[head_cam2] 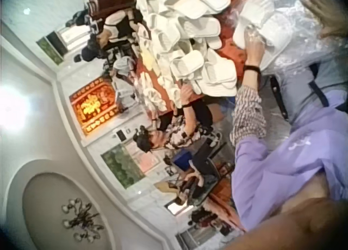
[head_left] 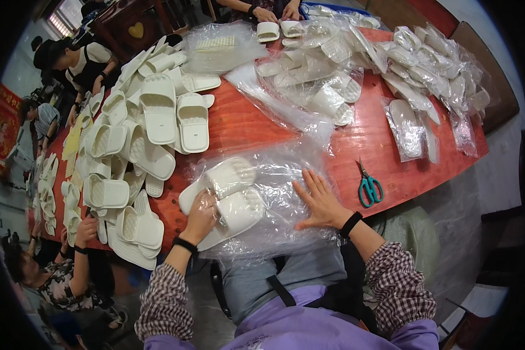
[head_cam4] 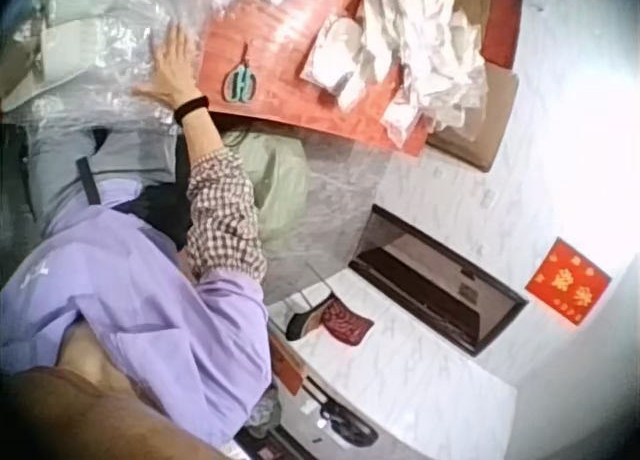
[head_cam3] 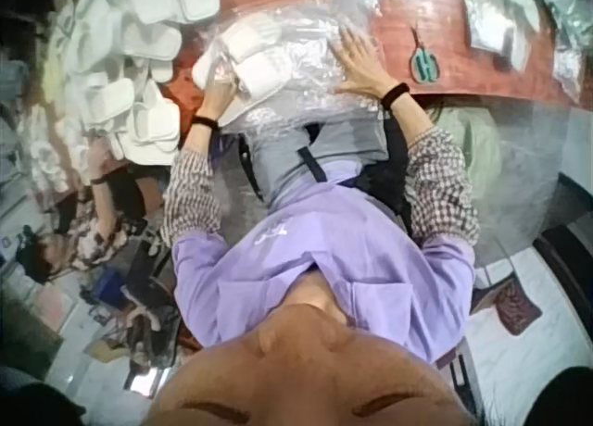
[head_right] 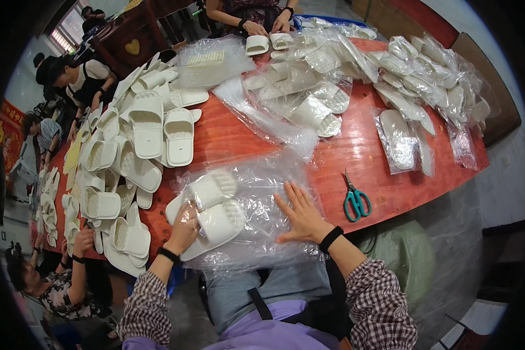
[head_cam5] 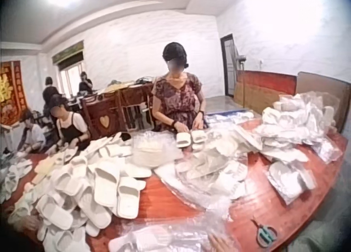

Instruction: Pairing white slippers and placing them into clear plastic bags on a work table.

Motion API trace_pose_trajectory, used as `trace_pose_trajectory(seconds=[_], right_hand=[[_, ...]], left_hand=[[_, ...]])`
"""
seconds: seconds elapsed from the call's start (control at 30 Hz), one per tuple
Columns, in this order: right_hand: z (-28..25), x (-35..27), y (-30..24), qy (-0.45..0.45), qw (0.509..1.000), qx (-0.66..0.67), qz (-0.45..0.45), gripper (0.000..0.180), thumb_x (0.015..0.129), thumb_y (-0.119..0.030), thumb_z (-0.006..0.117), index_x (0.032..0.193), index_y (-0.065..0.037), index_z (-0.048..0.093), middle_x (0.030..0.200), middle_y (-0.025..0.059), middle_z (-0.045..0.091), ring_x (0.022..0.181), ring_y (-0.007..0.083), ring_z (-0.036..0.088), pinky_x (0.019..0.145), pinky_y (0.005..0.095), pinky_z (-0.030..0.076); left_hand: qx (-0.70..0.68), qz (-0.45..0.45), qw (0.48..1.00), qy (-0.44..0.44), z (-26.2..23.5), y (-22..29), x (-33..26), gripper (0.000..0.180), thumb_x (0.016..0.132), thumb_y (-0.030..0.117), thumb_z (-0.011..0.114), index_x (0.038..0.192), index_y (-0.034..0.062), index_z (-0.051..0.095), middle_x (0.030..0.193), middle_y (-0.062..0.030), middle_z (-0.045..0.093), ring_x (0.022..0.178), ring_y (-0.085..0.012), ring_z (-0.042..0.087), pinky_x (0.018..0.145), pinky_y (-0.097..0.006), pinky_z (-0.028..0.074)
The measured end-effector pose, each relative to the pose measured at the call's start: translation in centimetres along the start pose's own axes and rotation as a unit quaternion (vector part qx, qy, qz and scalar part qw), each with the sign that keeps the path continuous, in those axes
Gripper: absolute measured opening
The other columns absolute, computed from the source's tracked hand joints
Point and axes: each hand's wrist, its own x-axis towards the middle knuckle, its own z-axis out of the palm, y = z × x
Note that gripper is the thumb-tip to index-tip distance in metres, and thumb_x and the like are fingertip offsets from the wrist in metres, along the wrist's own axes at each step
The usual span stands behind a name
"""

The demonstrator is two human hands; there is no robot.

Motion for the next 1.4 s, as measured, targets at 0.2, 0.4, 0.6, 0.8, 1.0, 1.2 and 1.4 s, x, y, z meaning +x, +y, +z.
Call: trace_pose_trajectory(seconds=[0.2,0.4,0.6,0.8,1.0,1.2,1.4], right_hand=[[0.3,-0.5,0.4,0.006,1.0,-0.008,0.002,0.121,0.063,-0.075,0.067,0.153,-0.012,0.019,0.155,0.0312,0.009,0.145,0.0449,0.008,0.117,0.0515,0.009],[0.7,-0.2,0.6,0.008,1.0,0.011,0.002,0.117,0.064,-0.072,0.067,0.153,-0.012,0.02,0.154,0.0314,0.01,0.145,0.0449,0.008,0.117,0.0516,0.009],[1.6,0.5,1.1,0.0,0.999,-0.018,-0.028,0.117,0.063,-0.071,0.069,0.152,-0.011,0.022,0.154,0.032,0.011,0.145,0.0451,0.008,0.117,0.0519,0.009],[4.8,4.0,2.3,0.017,0.992,-0.07,-0.106,0.118,0.062,-0.072,0.07,0.152,-0.01,0.023,0.154,0.0322,0.011,0.145,0.0453,0.008,0.117,0.0521,0.009],[4.3,0.3,2.4,0.028,0.997,-0.064,-0.045,0.12,0.061,-0.073,0.07,0.152,-0.009,0.024,0.154,0.0322,0.011,0.145,0.0454,0.008,0.117,0.0524,0.009],[0.9,0.0,0.3,0.007,1.0,-0.006,0.0,0.122,0.059,-0.075,0.069,0.152,-0.009,0.024,0.154,0.0333,0.01,0.144,0.0466,0.007,0.117,0.0523,0.009],[-1.1,0.8,-1.1,-0.009,0.999,-0.04,0.001,0.122,0.058,-0.07,0.075,0.151,-0.009,0.025,0.153,0.0322,0.014,0.142,0.0473,0.014,0.115,0.0536,0.015]], left_hand=[[-0.281,-0.367,0.863,0.205,-9.5,2.5,-5.4,0.034,0.08,-0.008,0.052,0.113,-0.0041,0.059,0.104,-0.0094,0.064,0.103,-0.0179,0.059,0.084,-0.032,0.049],[-0.306,-0.358,0.762,0.445,-19.6,13.6,-1.5,0.042,0.086,0.014,0.065,0.121,-0.0041,0.05,0.113,-0.0128,0.06,0.099,-0.0203,0.063,0.084,-0.035,0.053],[-0.231,-0.093,0.962,0.11,-19.5,26.9,8.4,0.032,0.069,0.012,0.067,0.095,-0.0058,0.06,0.112,-0.0218,0.051,0.1,-0.0373,0.051,0.087,-0.046,0.043],[-0.177,-0.029,0.98,0.092,-11.3,30.6,11.1,0.024,0.061,0.017,0.063,0.071,-0.0055,0.06,0.115,-0.021,0.055,0.107,-0.0351,0.051,0.09,-0.048,0.041],[0.055,-0.194,0.978,0.058,-4.7,18.8,6.1,0.019,0.064,0.014,0.068,0.074,-0.0006,0.064,0.107,-0.0168,0.055,0.105,-0.032,0.05,0.085,-0.046,0.04],[0.046,-0.319,0.945,-0.06,-2.4,8.2,-3.0,0.02,0.075,0.012,0.065,0.087,-0.0041,0.063,0.111,-0.0173,0.05,0.106,-0.0345,0.047,0.088,-0.048,0.038],[0.027,-0.287,0.957,-0.034,-1.8,7.6,-3.5,0.019,0.075,0.013,0.067,0.083,-0.0031,0.062,0.11,-0.017,0.05,0.105,-0.0339,0.048,0.086,-0.047,0.039]])
